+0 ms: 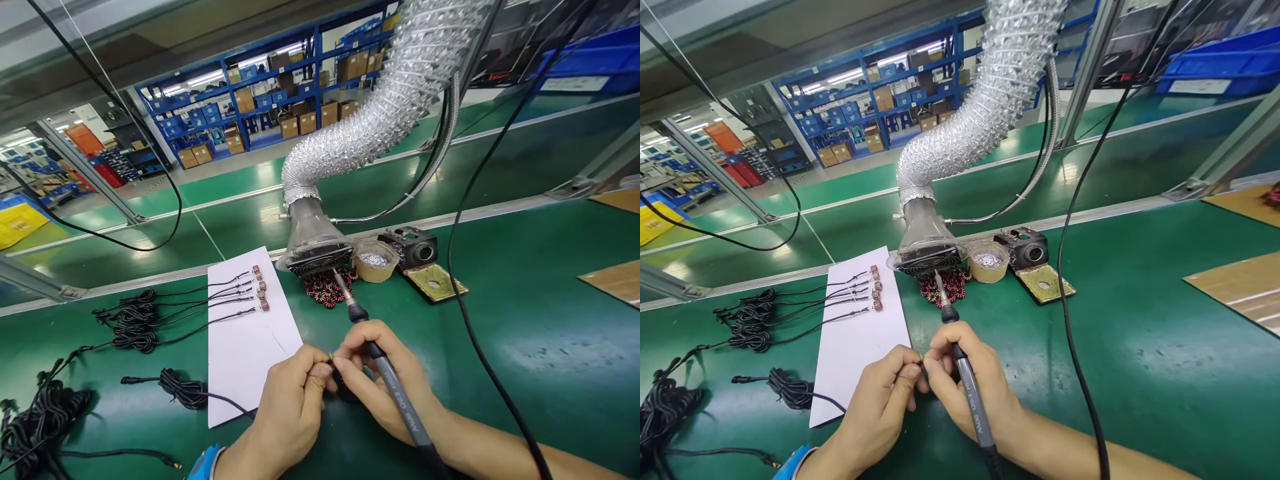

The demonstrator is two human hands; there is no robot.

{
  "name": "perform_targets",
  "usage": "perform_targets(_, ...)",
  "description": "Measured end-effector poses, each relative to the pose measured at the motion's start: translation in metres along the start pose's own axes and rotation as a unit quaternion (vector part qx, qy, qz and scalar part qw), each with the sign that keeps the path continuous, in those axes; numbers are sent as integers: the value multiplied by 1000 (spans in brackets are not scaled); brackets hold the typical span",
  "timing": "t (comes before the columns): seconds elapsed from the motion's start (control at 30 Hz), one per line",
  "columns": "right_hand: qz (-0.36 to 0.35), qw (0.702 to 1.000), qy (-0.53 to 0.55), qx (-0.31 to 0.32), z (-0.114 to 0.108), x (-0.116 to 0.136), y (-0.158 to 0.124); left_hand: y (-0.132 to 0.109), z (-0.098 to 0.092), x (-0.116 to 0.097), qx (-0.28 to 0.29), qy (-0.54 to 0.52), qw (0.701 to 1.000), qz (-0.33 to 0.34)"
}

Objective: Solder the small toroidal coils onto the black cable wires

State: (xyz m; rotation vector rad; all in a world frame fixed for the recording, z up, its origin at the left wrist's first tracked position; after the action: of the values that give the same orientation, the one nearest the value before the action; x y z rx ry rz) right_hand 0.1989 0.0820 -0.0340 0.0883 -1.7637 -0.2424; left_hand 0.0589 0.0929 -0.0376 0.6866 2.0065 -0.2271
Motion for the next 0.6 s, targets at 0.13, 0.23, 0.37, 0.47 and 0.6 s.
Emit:
perform_targets(0.13,-31,998,14,-53,7,-6,-12,-4,5,9,-44,-113,991,-50)
perform_targets(0.23,-29,998,24,-52,11,-8,-14,-6,6,7,-51,-121,990,-56)
perform_targets(0.37,-61,997,-20,-48,11,-1,-14,-4,3,5,-32,-125,990,-57)
perform_targets(0.47,-99,993,-59,-27,5,4,-13,1,-1,12,-10,-158,984,-81)
perform_targets(0.6,-113,993,-42,-5,-9,1,-6,9,-2,19,39,-207,974,-88)
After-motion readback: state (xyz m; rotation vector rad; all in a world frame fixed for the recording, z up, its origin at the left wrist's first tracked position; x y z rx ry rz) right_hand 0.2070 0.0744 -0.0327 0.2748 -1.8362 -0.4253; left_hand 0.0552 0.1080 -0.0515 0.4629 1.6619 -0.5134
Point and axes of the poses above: each hand's wrist, its own y-axis towards the middle knuckle, its own z-axis out of the palm, x = y × z, the point moved 6 cm from there along y, towards the middle knuckle, and after that the axes turned 11 degrees about z, right-handed, at the moved point
